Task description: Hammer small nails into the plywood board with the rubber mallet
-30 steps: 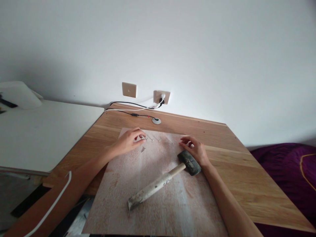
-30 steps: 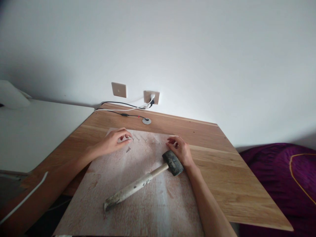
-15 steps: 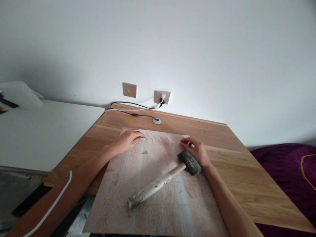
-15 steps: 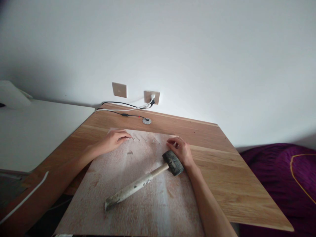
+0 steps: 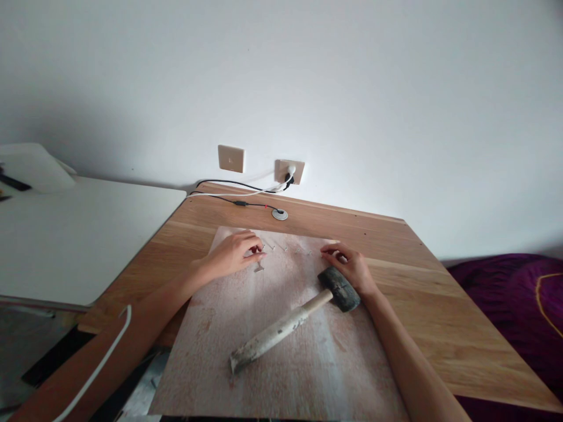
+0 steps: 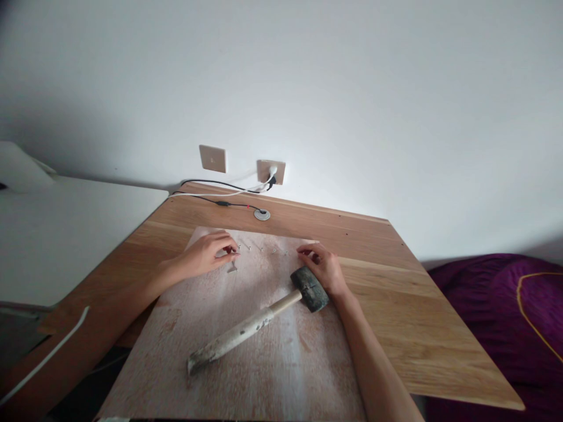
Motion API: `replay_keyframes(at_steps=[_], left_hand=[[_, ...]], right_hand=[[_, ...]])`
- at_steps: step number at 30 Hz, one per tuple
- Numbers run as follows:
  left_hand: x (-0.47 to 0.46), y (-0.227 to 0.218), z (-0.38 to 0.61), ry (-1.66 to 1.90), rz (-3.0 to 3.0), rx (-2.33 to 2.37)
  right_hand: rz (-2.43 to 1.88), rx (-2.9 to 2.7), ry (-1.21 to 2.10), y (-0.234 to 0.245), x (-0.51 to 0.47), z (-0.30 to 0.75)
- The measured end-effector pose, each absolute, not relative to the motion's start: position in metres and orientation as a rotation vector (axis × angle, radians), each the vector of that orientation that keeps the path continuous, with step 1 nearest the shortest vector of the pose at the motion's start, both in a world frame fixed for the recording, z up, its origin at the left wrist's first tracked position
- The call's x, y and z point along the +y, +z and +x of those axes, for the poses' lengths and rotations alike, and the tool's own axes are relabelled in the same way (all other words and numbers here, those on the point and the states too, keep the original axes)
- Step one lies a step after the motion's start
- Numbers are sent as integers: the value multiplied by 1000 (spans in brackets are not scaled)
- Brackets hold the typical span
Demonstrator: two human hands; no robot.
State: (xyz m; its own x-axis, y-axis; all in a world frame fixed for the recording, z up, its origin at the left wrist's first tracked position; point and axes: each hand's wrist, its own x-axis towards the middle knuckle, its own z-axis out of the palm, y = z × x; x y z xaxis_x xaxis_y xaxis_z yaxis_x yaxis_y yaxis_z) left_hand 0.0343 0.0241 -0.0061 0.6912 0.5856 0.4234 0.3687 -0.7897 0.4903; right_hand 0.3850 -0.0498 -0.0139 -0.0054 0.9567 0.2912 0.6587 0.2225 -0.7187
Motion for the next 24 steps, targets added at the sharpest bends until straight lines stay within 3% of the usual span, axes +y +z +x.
replay_keyframes(at_steps=[24], left_hand=[[45,12,49,546,2718,778]], right_hand=[[-1447,-1681,426,-12,-50,384]])
